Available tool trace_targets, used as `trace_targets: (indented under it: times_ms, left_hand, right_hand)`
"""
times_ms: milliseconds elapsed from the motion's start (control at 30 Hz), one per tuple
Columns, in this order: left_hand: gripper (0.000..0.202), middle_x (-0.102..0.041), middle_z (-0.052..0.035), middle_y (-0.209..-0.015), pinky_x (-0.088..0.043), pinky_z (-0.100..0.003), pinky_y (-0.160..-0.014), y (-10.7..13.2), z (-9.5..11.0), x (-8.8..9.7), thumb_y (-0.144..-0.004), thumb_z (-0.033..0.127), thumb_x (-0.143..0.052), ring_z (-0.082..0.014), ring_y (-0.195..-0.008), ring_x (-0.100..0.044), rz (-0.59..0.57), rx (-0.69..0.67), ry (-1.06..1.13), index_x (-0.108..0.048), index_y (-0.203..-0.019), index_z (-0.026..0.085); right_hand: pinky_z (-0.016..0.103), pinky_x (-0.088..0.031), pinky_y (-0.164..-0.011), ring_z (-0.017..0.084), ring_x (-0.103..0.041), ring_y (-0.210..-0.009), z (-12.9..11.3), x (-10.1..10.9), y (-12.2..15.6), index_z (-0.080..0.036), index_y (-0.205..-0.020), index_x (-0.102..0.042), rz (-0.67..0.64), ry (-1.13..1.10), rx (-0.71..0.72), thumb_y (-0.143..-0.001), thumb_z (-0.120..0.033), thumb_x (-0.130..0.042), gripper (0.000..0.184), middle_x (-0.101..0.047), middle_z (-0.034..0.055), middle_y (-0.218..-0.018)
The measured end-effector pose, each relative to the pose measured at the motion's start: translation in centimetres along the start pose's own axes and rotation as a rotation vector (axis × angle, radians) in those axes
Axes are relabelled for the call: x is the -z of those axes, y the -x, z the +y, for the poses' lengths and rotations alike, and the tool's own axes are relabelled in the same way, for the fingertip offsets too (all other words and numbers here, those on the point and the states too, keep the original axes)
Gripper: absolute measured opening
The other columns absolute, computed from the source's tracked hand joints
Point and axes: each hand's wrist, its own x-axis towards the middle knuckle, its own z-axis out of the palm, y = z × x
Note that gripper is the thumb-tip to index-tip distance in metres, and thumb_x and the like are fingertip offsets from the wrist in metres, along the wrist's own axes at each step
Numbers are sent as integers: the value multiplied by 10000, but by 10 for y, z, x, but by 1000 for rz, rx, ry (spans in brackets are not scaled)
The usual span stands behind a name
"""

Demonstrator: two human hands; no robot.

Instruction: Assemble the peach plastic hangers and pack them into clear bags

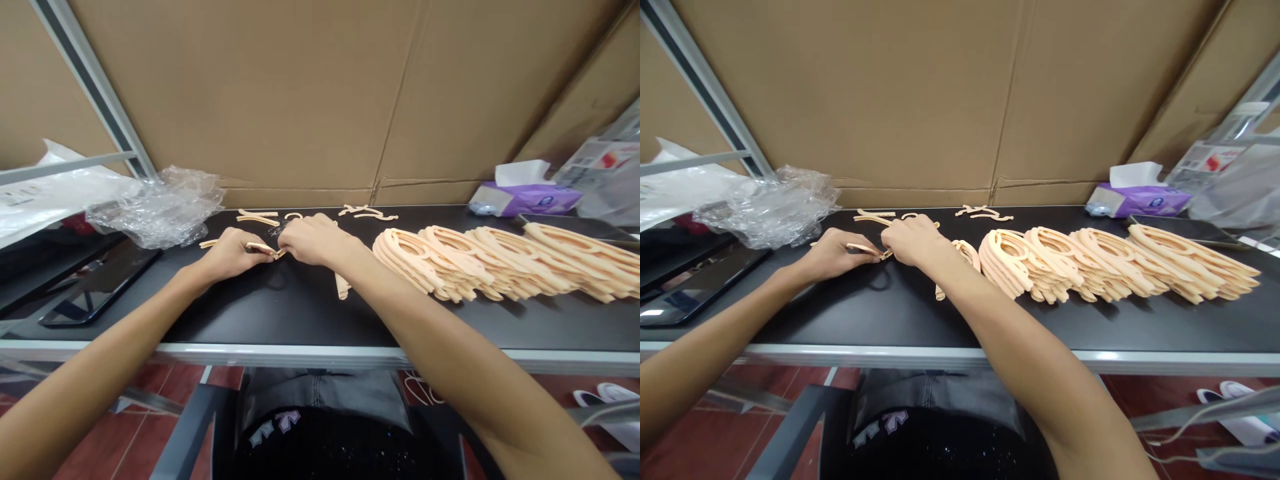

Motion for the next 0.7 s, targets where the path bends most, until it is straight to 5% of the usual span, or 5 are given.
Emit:
trace_targets:
  times_ms: [267,700]
  left_hand:
    - [216,-809,-31,-850,-542,-323,-793,0,3,7,-759,401,-754,-256,-809,-748,-58,17,-46,-833,-843,218]
    - [184,-809,-21,-822,-506,-305,-694,3,2,6,-761,393,-746,-250,-751,-749,3,-15,-111,-836,-808,240]
  right_hand:
    - [329,-467,-816,284,-682,-1106,-4,6,5,-198,-1102,-758,10,65,75,-887,-123,-601,277,-727,118,-1211]
    - [357,-474,-758,313,-706,-1085,-12,9,3,-180,-1103,-758,8,169,130,-984,-110,-472,317,-759,155,-1086]
